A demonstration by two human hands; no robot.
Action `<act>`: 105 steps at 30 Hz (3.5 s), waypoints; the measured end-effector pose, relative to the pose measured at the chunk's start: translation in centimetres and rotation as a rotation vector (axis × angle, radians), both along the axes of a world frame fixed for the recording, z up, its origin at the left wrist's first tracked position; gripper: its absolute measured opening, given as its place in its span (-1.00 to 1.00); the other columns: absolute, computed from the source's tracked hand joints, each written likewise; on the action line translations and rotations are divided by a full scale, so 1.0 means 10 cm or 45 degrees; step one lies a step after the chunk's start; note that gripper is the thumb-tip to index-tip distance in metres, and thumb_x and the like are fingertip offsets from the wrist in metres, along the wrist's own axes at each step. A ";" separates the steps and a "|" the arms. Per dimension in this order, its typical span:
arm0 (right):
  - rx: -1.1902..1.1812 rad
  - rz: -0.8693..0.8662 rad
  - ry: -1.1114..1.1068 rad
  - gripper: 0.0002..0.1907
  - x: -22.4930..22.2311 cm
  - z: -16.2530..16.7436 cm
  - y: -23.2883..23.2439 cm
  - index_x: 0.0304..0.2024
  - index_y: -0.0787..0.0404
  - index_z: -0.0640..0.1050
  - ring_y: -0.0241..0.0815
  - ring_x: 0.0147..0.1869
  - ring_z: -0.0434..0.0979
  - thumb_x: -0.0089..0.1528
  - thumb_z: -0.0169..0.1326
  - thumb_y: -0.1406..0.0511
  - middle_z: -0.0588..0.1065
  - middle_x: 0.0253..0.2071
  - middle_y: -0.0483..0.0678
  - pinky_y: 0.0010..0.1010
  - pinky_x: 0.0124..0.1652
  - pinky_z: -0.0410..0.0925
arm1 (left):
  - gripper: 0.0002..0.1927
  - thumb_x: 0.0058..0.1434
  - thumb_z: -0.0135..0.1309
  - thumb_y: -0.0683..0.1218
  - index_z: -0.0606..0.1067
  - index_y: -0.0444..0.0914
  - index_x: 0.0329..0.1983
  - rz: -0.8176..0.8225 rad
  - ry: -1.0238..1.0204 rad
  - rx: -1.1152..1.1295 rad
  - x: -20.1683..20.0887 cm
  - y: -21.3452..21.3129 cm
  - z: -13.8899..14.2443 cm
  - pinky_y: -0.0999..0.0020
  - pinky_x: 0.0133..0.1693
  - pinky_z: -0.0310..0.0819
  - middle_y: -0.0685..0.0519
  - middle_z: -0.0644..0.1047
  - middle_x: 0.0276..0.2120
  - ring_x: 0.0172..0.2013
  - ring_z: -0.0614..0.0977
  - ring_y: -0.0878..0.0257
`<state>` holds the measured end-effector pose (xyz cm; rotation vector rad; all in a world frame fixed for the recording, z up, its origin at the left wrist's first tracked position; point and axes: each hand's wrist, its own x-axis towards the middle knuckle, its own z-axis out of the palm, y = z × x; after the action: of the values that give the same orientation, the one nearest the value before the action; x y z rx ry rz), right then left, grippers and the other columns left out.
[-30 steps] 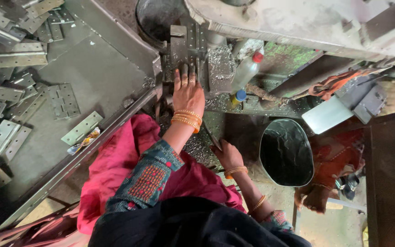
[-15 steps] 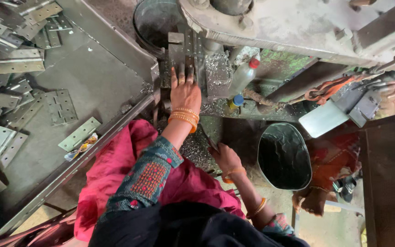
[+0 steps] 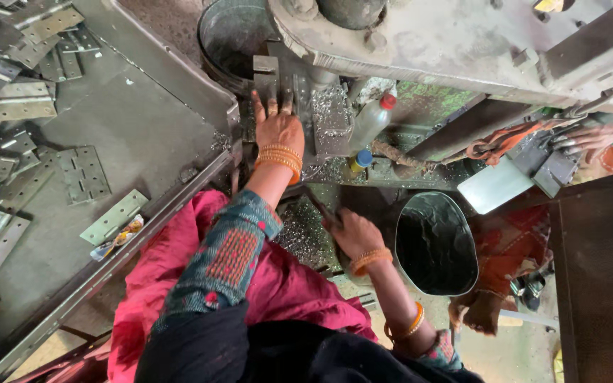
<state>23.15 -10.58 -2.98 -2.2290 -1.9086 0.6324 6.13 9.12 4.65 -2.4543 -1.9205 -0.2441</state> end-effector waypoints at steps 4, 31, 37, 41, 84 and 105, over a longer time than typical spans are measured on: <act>-0.035 -0.084 0.182 -0.57 0.01 -0.14 -0.06 -0.23 0.16 0.53 0.30 -0.16 0.60 0.23 0.06 -0.06 0.58 -0.29 0.25 0.08 -0.15 0.40 | -0.53 0.31 -0.22 -0.09 0.47 -0.25 0.24 0.024 -0.013 0.104 0.04 0.06 0.00 -0.24 0.37 -0.57 0.04 0.28 0.42 0.43 0.17 0.03; 0.478 -0.118 0.082 -0.71 -0.28 1.29 0.19 -0.16 0.18 0.53 0.19 -0.16 0.62 0.24 0.16 0.12 0.62 -0.27 0.10 -0.01 -0.19 0.42 | -0.69 0.39 -0.03 0.04 0.59 -0.17 0.04 -0.024 -0.155 0.170 0.18 -0.51 0.26 -0.04 0.24 0.16 -0.14 0.48 0.23 0.26 0.41 -0.06; 0.573 -0.067 -0.062 -0.68 -0.31 1.24 0.12 -0.08 0.19 0.51 0.21 -0.13 0.60 0.20 0.16 0.17 0.60 -0.21 0.13 0.01 -0.23 0.40 | -0.46 0.29 -0.10 0.03 0.42 -0.25 0.30 -0.179 -0.142 0.200 -0.17 -0.88 0.04 -0.24 0.34 -0.22 -0.07 0.34 0.35 0.38 0.23 -0.02; 0.534 -0.068 -0.034 -0.71 -0.28 1.22 0.08 -0.11 0.17 0.52 0.18 -0.09 0.61 0.23 0.17 0.15 0.62 -0.17 0.08 -0.01 -0.19 0.41 | -0.57 0.50 -0.21 -0.01 0.44 -0.31 0.29 -0.120 -0.001 -0.078 -0.02 -0.82 0.05 -0.14 0.49 -0.31 -0.07 0.31 0.45 0.55 0.15 0.04; 0.082 0.075 -0.235 -0.58 -0.17 1.03 0.15 -0.10 0.12 0.54 0.28 -0.11 0.60 0.24 0.09 -0.04 0.60 -0.29 0.19 0.11 -0.15 0.40 | -0.38 0.31 -0.16 0.06 0.39 -0.46 0.29 -0.091 -0.008 0.250 0.13 -0.51 -0.08 -0.11 0.41 -0.46 -0.16 0.39 0.33 0.42 0.23 0.02; 0.050 -0.015 -0.017 -0.54 -0.02 -0.02 -0.15 -0.12 0.17 0.51 0.32 -0.13 0.59 0.25 0.08 -0.06 0.59 -0.29 0.21 0.11 -0.18 0.41 | -0.43 0.36 -0.14 -0.01 0.30 -0.32 0.41 -0.044 -0.139 0.245 0.10 -0.39 -0.13 -0.14 0.42 -0.43 -0.11 0.35 0.38 0.45 0.18 -0.05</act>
<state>22.95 -12.04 -3.22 -2.2243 -1.8964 0.5748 7.11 5.24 3.31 -2.3957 -1.7981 -0.5466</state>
